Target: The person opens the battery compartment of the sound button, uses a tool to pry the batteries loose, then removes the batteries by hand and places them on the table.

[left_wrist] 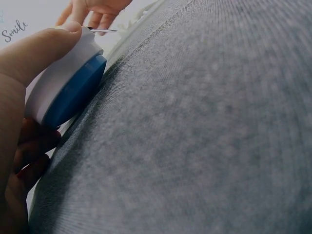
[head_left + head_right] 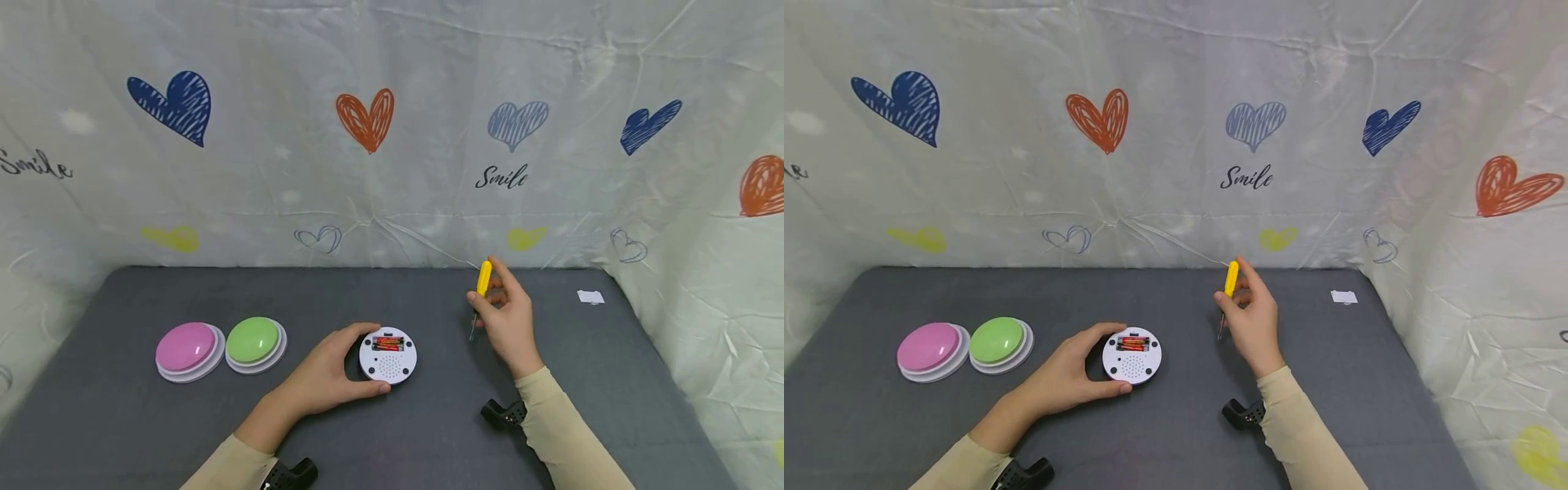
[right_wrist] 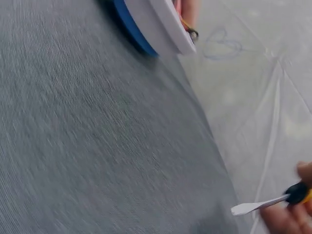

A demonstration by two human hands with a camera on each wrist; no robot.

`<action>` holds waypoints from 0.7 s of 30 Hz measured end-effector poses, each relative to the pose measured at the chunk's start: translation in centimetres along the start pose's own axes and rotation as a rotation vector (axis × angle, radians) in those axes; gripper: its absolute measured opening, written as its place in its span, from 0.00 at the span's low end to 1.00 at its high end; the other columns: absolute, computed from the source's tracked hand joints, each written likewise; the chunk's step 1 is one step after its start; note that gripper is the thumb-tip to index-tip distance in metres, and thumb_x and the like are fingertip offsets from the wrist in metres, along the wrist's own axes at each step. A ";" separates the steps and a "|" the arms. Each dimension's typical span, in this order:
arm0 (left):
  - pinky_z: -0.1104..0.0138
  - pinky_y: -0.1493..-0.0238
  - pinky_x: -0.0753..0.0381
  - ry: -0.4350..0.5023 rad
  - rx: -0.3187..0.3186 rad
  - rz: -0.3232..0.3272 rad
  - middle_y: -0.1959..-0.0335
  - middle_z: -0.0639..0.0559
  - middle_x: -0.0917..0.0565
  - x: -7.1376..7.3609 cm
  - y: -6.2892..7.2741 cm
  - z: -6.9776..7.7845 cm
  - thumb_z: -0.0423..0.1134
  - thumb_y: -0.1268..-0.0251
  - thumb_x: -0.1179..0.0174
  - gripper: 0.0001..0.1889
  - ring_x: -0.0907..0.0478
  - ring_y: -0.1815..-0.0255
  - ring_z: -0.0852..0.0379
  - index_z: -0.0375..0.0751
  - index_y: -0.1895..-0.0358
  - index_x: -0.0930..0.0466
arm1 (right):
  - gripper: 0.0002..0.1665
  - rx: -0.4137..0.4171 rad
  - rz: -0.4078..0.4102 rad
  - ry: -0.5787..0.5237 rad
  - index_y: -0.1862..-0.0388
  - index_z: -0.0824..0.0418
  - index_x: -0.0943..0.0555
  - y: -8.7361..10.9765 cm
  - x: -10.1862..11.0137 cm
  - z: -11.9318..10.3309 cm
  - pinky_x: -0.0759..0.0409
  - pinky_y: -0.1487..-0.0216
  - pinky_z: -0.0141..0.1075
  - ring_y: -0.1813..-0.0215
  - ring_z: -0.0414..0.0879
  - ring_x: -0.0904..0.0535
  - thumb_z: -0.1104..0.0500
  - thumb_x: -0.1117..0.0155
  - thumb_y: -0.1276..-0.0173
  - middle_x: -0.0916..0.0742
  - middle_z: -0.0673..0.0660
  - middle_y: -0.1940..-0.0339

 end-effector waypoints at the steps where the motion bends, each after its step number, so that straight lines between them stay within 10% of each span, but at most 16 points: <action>1: 0.44 0.34 0.22 -0.005 -0.001 0.002 0.31 0.63 0.19 0.0 0.0 0.0 0.68 0.46 0.18 0.47 0.22 0.34 0.52 0.59 0.24 0.25 | 0.47 -0.032 -0.014 0.042 0.13 0.55 0.32 -0.1 0.1 0.2 0.13 0.73 0.38 0.69 0.49 0.19 0.66 0.24 0.26 0.19 0.62 0.50; 8: 0.44 0.33 0.22 -0.015 -0.007 0.012 0.30 0.64 0.20 -0.1 0.0 0.0 0.68 0.47 0.18 0.47 0.22 0.33 0.52 0.60 0.23 0.26 | 0.44 -0.203 -0.171 0.256 0.15 0.57 0.30 -0.4 0.0 2.0 0.14 0.77 0.43 0.77 0.51 0.20 0.63 0.24 0.27 0.21 0.62 0.57; 21: 0.46 0.31 0.23 -0.021 -0.066 0.010 0.28 0.64 0.21 0.0 0.3 0.3 0.67 0.43 0.20 0.47 0.23 0.31 0.53 0.57 0.22 0.27 | 0.42 -0.252 -0.335 0.487 0.15 0.62 0.31 0.0 -0.5 3.2 0.18 0.77 0.43 0.84 0.48 0.22 0.58 0.25 0.24 0.21 0.58 0.65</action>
Point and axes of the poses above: each hand's wrist, its own y-axis away from the middle knuckle, its own x-axis out of the back of the hand, z = x × y, the point moved 6 cm from there along -y, towards the middle knuckle
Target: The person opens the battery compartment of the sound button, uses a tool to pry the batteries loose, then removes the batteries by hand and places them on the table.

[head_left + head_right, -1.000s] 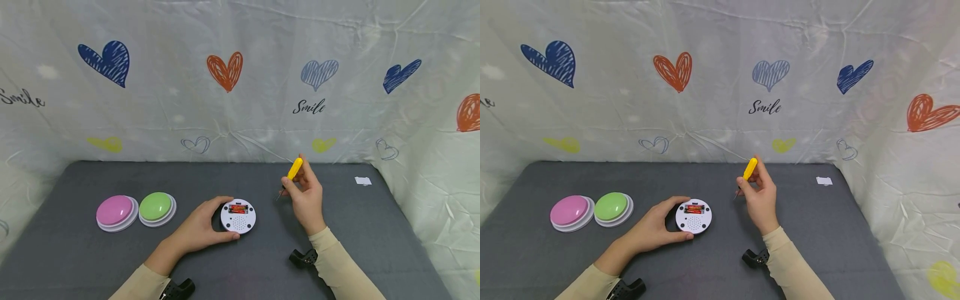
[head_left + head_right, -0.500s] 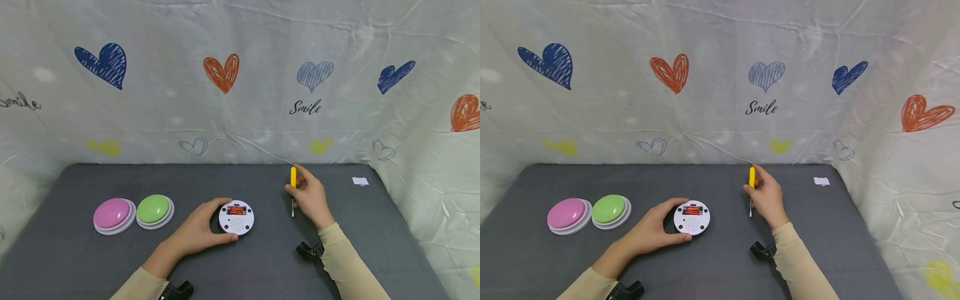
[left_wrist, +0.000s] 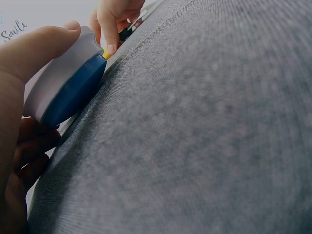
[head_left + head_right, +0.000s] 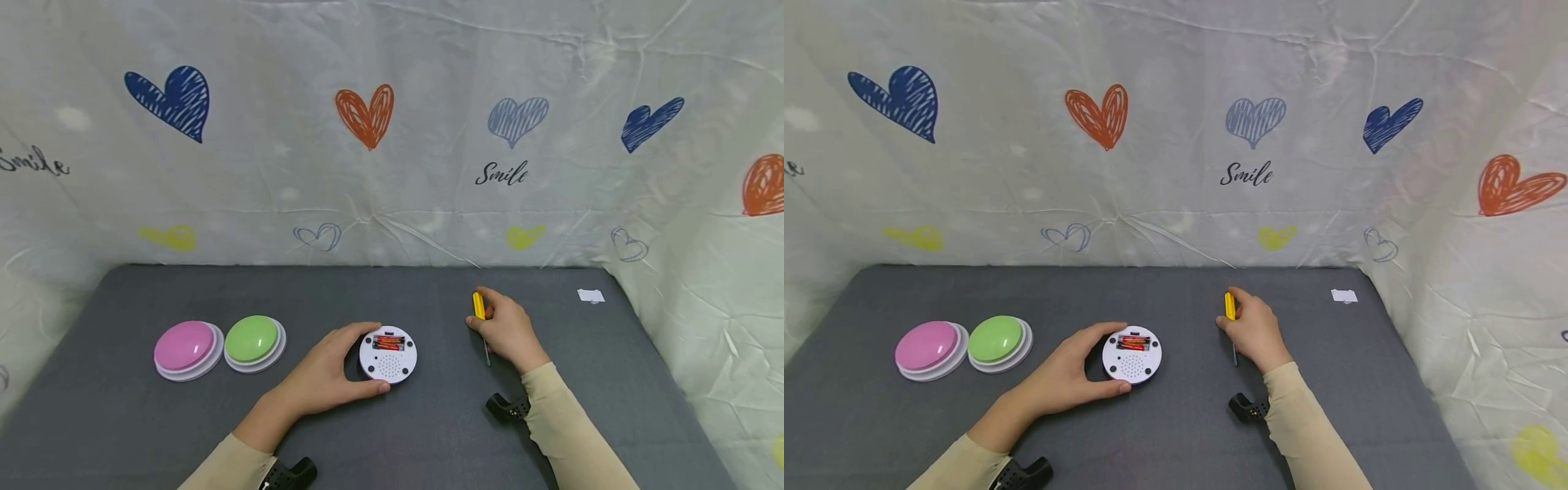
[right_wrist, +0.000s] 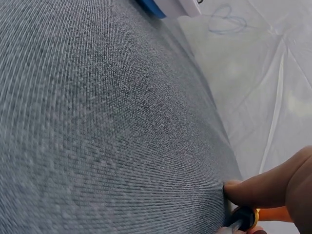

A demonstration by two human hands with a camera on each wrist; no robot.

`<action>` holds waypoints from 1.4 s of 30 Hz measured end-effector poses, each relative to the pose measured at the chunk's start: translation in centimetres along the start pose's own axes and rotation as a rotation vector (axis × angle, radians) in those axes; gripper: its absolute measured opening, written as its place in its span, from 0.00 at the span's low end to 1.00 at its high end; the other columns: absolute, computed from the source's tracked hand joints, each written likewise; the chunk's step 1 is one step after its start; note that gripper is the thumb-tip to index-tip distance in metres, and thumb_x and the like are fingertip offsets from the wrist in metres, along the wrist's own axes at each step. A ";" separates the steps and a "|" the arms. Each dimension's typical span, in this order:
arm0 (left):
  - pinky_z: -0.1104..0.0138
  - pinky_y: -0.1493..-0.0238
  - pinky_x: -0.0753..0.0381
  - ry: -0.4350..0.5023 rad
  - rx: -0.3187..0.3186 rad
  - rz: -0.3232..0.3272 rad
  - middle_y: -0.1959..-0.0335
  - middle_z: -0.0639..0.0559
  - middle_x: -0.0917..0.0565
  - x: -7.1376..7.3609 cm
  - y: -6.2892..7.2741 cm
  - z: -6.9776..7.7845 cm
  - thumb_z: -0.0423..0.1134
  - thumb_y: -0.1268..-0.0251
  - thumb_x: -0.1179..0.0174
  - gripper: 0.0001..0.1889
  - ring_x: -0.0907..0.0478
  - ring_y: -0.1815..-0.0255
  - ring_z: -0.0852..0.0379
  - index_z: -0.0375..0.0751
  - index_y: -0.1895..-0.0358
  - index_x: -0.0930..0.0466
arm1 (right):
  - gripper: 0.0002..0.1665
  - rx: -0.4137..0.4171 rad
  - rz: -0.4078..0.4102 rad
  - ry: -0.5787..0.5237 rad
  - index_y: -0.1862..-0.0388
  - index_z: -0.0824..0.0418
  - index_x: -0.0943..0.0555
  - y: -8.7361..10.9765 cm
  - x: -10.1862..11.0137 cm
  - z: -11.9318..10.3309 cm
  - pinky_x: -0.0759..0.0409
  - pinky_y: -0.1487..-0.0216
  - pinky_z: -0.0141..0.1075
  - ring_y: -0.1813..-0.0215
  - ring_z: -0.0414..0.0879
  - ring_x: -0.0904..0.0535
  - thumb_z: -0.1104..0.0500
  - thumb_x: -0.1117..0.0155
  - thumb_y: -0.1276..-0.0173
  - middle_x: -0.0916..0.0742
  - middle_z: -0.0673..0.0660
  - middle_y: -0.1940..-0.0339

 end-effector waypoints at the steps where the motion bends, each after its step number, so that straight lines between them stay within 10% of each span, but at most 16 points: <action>1: 0.46 0.31 0.23 -0.001 -0.004 0.000 0.28 0.64 0.21 0.0 0.0 0.0 0.67 0.43 0.20 0.47 0.23 0.31 0.53 0.57 0.21 0.27 | 0.43 -0.001 -0.006 0.000 0.15 0.62 0.31 0.0 0.0 0.0 0.18 0.77 0.43 0.84 0.48 0.22 0.58 0.25 0.24 0.20 0.58 0.66; 13: 0.45 0.27 0.26 -0.006 -0.035 -0.015 0.28 0.63 0.23 0.0 -0.1 0.2 0.67 0.40 0.22 0.49 0.26 0.27 0.54 0.51 0.19 0.28 | 0.43 0.029 0.073 0.039 0.19 0.68 0.30 0.1 1.0 0.2 0.22 0.72 0.43 0.78 0.49 0.22 0.48 0.27 0.21 0.17 0.57 0.68; 22: 0.42 0.27 0.27 0.056 -0.059 -0.016 0.28 0.59 0.27 0.3 -0.1 0.3 0.58 0.37 0.21 0.50 0.30 0.25 0.55 0.50 0.14 0.35 | 0.19 0.384 0.354 -0.151 0.37 0.64 0.13 1.0 2.1 -2.6 0.26 0.67 0.39 0.70 0.47 0.25 0.58 0.26 0.21 0.19 0.53 0.67; 31: 0.52 0.23 0.32 0.099 -0.138 0.009 0.26 0.50 0.25 1.0 -0.1 0.5 0.37 0.34 0.27 0.44 0.29 0.25 0.50 0.42 0.15 0.36 | 0.22 0.704 0.033 -0.355 0.35 0.56 0.12 2.6 -0.7 -5.7 0.12 0.55 0.42 0.48 0.55 0.14 0.66 0.24 0.26 0.11 0.60 0.45; 42: 0.45 0.31 0.25 0.119 -0.125 0.081 0.32 0.43 0.20 1.4 -0.3 0.2 0.24 0.28 0.43 0.33 0.22 0.32 0.48 0.35 0.20 0.30 | 0.25 0.932 -0.176 -0.254 0.36 0.58 0.12 4.6 -4.3 -8.2 0.19 0.31 0.47 0.31 0.50 0.18 0.61 0.18 0.31 0.13 0.56 0.33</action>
Point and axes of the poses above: each hand's wrist, its own y-axis away from the middle knuckle, its own x-axis out of the back of the hand, z = x × y, the point moved 6 cm from there along -y, towards the middle knuckle
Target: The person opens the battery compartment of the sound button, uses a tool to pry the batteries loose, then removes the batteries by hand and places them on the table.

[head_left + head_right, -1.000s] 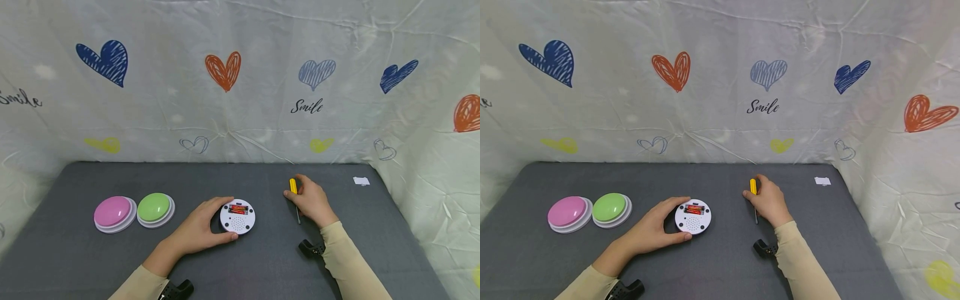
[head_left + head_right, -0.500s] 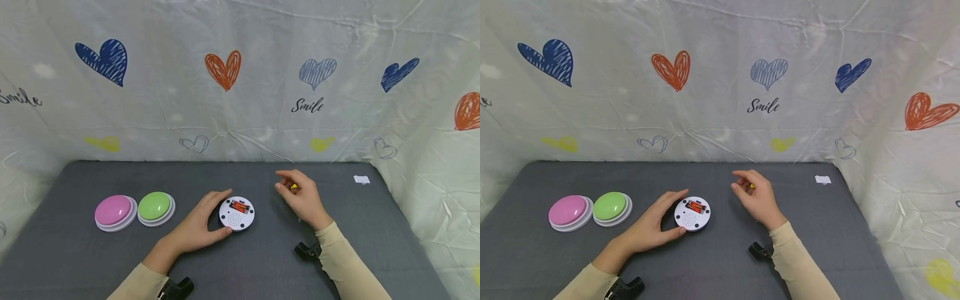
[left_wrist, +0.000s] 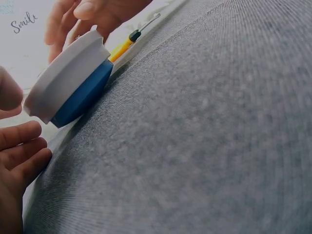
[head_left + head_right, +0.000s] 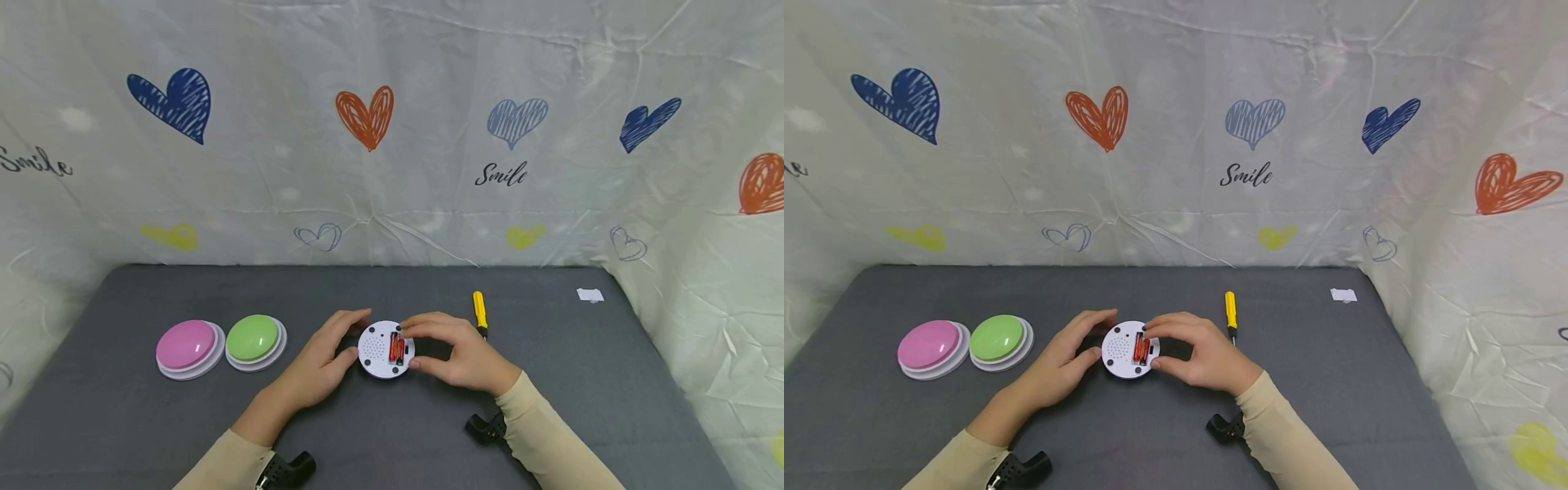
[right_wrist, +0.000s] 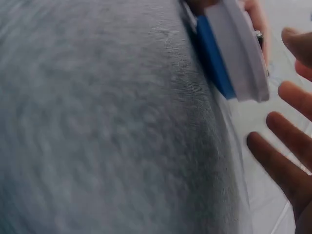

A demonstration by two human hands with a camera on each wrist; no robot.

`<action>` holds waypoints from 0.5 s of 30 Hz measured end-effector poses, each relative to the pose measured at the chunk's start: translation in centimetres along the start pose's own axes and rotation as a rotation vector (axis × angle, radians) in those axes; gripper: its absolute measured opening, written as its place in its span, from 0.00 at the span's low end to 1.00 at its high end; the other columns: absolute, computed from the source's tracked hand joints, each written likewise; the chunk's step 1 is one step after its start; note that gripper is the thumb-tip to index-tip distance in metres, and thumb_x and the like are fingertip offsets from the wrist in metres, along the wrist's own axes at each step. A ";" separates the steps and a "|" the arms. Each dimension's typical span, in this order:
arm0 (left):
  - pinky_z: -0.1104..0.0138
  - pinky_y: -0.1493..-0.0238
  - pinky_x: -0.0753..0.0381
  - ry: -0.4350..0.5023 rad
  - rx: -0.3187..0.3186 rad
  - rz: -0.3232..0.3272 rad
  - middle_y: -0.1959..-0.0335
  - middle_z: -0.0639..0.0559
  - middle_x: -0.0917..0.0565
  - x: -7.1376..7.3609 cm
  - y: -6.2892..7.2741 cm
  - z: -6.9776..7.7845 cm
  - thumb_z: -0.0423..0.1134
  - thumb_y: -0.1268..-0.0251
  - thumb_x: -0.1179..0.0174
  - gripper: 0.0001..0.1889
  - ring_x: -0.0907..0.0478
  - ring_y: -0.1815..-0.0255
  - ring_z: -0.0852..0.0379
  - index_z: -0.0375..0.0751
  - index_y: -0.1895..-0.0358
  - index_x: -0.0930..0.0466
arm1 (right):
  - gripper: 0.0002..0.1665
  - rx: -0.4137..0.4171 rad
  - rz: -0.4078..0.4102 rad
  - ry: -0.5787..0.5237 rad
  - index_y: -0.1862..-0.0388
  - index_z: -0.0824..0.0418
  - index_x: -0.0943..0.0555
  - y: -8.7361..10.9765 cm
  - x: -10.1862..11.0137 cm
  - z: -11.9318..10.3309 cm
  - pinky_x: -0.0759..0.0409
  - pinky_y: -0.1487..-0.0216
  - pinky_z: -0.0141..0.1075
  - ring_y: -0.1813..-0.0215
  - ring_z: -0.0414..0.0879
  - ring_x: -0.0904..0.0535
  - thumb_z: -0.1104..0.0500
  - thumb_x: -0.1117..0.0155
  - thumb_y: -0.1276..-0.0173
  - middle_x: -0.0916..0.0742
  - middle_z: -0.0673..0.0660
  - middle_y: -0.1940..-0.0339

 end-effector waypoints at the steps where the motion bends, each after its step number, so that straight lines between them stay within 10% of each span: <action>1: 0.44 0.31 0.25 -0.001 -0.003 -0.003 0.31 0.43 0.21 0.0 0.0 0.1 0.25 0.25 0.43 0.31 0.23 0.32 0.48 0.35 0.20 0.30 | 0.24 0.012 -0.013 0.011 0.37 0.58 0.12 0.0 -0.3 -0.1 0.19 0.31 0.46 0.32 0.50 0.17 0.61 0.18 0.31 0.13 0.56 0.34; 9: 0.46 0.31 0.23 -0.049 0.045 -0.105 0.28 0.58 0.25 -0.8 0.2 0.2 0.58 0.31 0.24 0.43 0.25 0.29 0.55 0.46 0.18 0.29 | 0.23 0.083 -0.013 0.098 0.40 0.58 0.10 0.2 -1.3 -0.8 0.15 0.37 0.41 0.38 0.48 0.16 0.58 0.15 0.33 0.14 0.56 0.37; 15: 0.48 0.33 0.20 -0.066 0.076 -0.106 0.28 0.60 0.25 -1.0 0.2 0.0 0.62 0.39 0.19 0.49 0.24 0.31 0.58 0.48 0.18 0.30 | 0.20 0.129 0.002 0.178 0.43 0.55 0.09 0.0 -1.7 -1.3 0.16 0.41 0.35 0.43 0.43 0.17 0.57 0.16 0.31 0.14 0.53 0.42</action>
Point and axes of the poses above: each hand's wrist, its own y-axis away from the middle knuckle, its own x-axis out of the back of the hand, z = x × y, the point moved 6 cm from there along -y, towards the middle knuckle
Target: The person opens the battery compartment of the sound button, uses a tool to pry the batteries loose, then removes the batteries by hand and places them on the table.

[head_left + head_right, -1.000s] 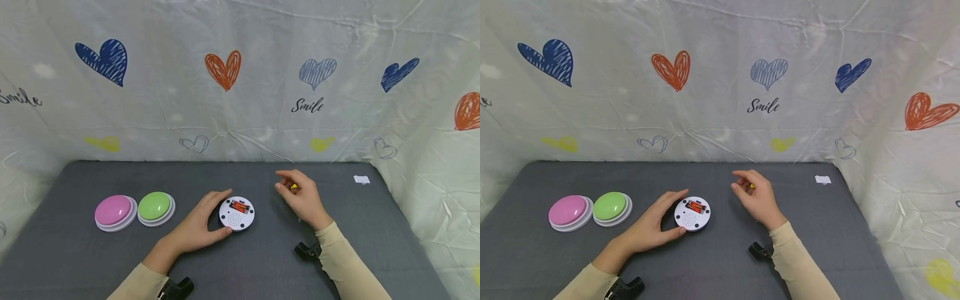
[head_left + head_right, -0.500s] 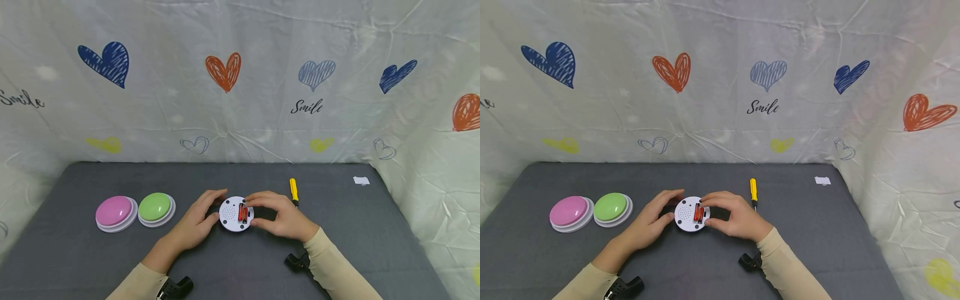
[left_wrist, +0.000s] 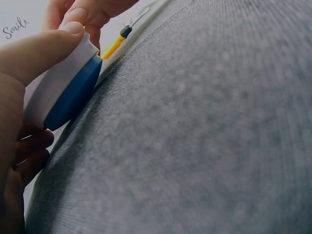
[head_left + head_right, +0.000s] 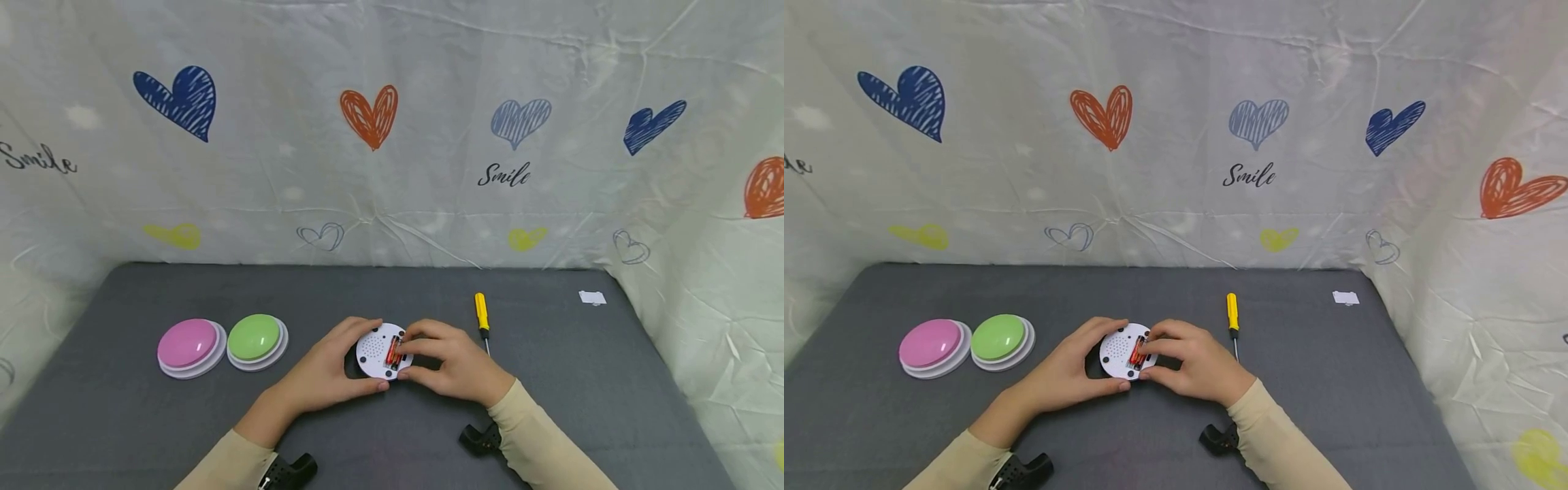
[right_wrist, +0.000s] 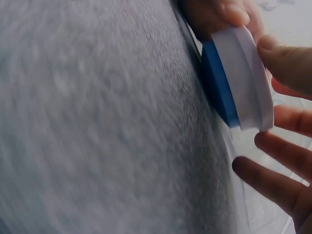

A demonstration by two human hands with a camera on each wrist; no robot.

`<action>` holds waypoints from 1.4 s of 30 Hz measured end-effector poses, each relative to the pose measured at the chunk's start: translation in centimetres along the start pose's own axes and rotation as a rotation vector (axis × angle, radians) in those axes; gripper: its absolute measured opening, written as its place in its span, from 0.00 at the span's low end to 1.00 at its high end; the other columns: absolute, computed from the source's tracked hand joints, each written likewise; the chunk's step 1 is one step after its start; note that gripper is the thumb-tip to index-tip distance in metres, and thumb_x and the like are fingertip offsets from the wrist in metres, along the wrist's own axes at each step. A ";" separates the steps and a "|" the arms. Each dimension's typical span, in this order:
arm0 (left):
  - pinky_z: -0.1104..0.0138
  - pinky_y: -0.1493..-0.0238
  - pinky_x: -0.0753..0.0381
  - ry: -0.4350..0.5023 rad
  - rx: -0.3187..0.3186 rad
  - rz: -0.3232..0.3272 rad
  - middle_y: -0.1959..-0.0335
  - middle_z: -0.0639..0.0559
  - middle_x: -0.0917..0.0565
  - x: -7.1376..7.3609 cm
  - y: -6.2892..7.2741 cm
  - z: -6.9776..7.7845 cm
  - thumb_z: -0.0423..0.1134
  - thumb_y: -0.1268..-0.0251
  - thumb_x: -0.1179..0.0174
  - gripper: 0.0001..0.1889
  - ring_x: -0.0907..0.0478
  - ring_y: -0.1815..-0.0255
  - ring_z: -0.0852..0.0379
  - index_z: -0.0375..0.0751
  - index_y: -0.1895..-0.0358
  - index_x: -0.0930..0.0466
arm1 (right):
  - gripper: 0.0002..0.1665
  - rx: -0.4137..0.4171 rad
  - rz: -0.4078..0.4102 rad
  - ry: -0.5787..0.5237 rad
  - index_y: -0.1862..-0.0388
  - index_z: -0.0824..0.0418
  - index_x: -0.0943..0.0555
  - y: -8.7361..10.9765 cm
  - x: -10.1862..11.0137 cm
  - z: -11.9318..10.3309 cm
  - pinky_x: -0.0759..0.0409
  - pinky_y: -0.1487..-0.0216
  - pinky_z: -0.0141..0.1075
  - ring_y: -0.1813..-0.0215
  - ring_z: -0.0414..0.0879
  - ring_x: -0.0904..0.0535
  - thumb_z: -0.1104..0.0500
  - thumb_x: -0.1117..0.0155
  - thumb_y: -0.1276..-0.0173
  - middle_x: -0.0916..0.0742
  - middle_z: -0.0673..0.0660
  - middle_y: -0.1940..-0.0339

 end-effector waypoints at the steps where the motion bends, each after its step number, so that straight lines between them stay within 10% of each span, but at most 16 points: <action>1: 0.48 0.34 0.20 -0.004 0.001 0.003 0.28 0.60 0.25 0.0 0.0 0.0 0.62 0.39 0.20 0.49 0.24 0.31 0.58 0.48 0.18 0.30 | 0.19 0.010 0.003 0.019 0.43 0.55 0.09 0.0 -0.1 -0.1 0.16 0.41 0.35 0.42 0.43 0.17 0.56 0.16 0.31 0.14 0.52 0.42; 42: 0.48 0.31 0.23 0.047 0.000 0.080 0.30 0.56 0.23 0.2 -0.6 -0.5 0.54 0.41 0.16 0.48 0.23 0.32 0.55 0.43 0.20 0.27 | 0.17 0.084 -0.065 0.208 0.39 0.51 0.08 -0.2 -0.3 -0.8 0.20 0.29 0.45 0.27 0.54 0.18 0.53 0.23 0.24 0.11 0.54 0.36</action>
Point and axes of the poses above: each hand's wrist, its own y-axis away from the middle knuckle, its own x-axis out of the back of the hand, z = x × y, the point moved 6 cm from there along -y, towards the middle knuckle
